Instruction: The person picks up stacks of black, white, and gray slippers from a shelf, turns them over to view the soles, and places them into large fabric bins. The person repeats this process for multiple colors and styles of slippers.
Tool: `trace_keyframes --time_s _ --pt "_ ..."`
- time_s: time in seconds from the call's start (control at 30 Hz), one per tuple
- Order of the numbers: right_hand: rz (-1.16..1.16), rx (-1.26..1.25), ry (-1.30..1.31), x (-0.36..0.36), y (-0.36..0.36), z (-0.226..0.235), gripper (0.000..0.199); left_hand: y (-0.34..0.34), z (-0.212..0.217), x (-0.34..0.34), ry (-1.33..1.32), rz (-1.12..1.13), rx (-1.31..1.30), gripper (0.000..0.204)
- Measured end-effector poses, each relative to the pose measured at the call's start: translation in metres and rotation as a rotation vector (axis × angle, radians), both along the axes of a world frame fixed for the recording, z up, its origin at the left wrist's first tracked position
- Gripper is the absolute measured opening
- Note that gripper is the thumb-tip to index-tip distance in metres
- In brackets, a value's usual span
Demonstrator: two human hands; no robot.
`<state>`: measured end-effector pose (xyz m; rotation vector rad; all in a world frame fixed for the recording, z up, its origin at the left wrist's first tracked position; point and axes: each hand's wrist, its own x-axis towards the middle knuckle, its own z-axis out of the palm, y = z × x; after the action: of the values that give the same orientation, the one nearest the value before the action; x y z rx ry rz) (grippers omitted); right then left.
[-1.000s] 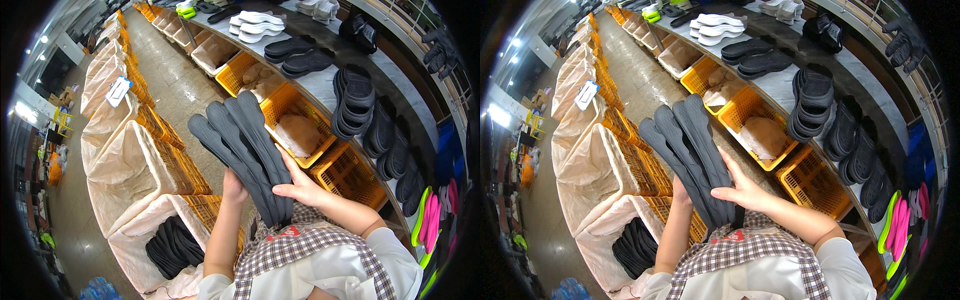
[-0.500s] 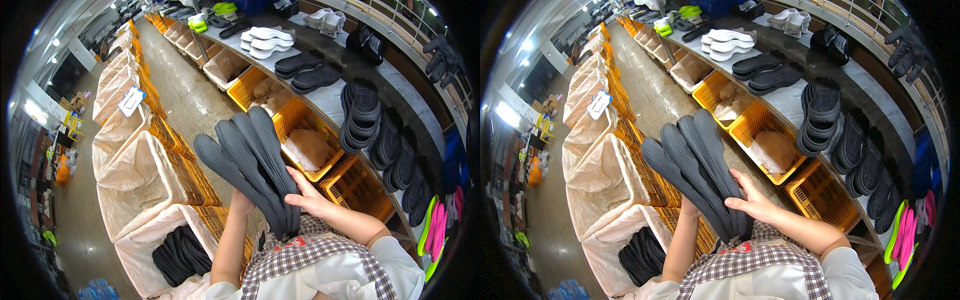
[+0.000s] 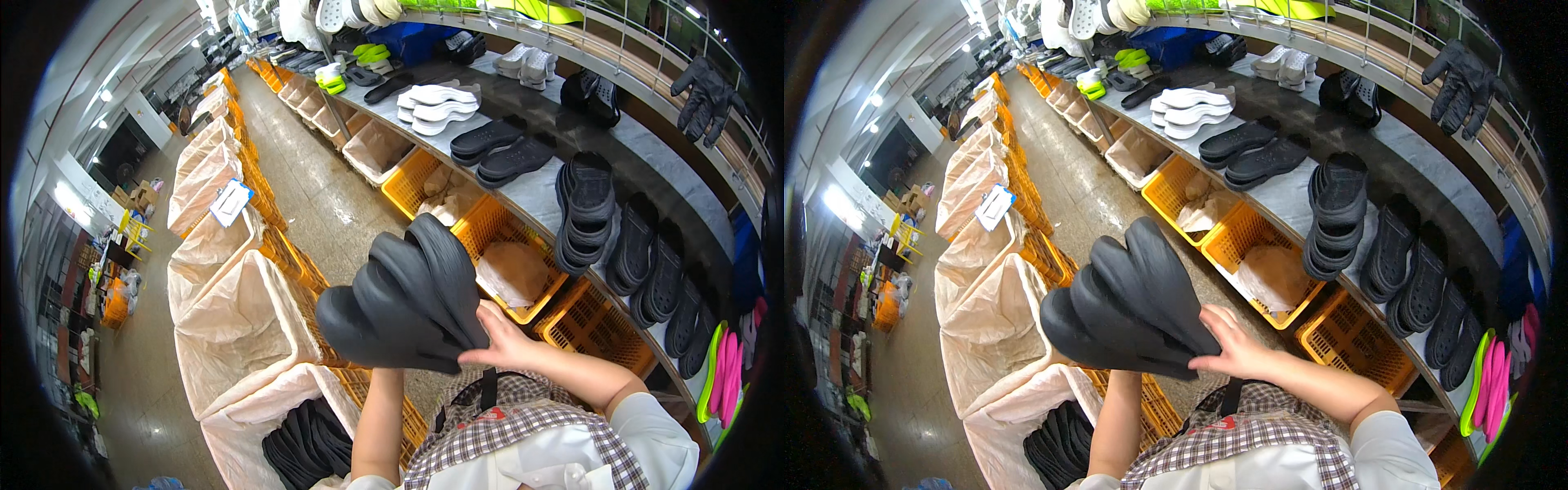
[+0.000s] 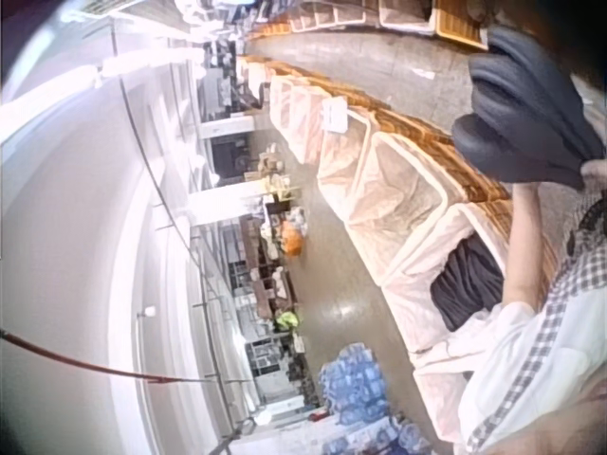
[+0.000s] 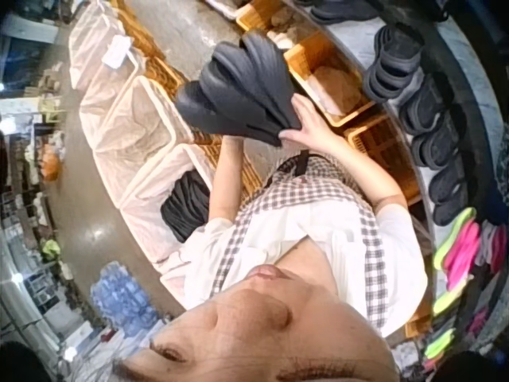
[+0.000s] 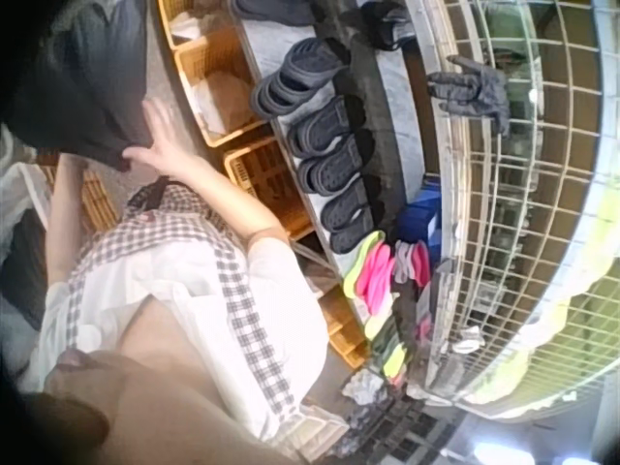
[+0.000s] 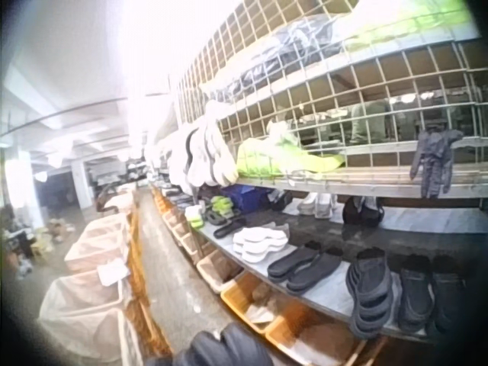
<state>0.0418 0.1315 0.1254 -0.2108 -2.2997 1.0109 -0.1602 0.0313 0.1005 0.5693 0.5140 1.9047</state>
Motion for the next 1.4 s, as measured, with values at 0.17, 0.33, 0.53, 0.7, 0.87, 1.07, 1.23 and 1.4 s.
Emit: trace_keyframes --time_s 0.17,0.33,0.53,0.7,0.87,1.07,1.23,1.4 --pt "0.025 0.207 -0.08 -0.004 0.04 -0.007 0.072 -0.01 0.003 0.02 -0.105 -0.021 -0.104 0.051" --pt "0.281 -1.162 -0.151 0.011 0.037 -0.01 0.039 -0.025 0.002 0.043 -0.222 -0.029 -0.231 0.049" --pt "0.276 -1.364 0.084 -0.001 0.002 -0.013 0.053 -0.043 0.02 0.047 -0.283 0.019 -0.316 0.048" --pt "0.345 -1.465 -0.044 0.01 0.001 -0.009 0.063 -0.042 0.016 0.052 -0.275 0.089 -0.405 0.047" --pt "0.275 -1.712 -0.168 0.013 0.001 -0.026 0.067 -0.039 -0.021 0.036 0.373 0.238 -0.32 0.044" --pt "0.273 -1.675 -0.327 0.017 0.007 -0.05 0.073 -0.032 -0.022 0.013 1.094 0.276 -0.125 0.035" --pt "0.435 -1.827 -0.179 0.03 0.017 -0.056 0.08 -0.026 -0.012 0.052 0.901 0.517 -0.696 0.062" --pt "0.282 -1.639 -0.165 0.039 0.016 -0.053 0.087 -0.031 -0.01 0.062 -0.146 -0.106 -0.725 0.057"
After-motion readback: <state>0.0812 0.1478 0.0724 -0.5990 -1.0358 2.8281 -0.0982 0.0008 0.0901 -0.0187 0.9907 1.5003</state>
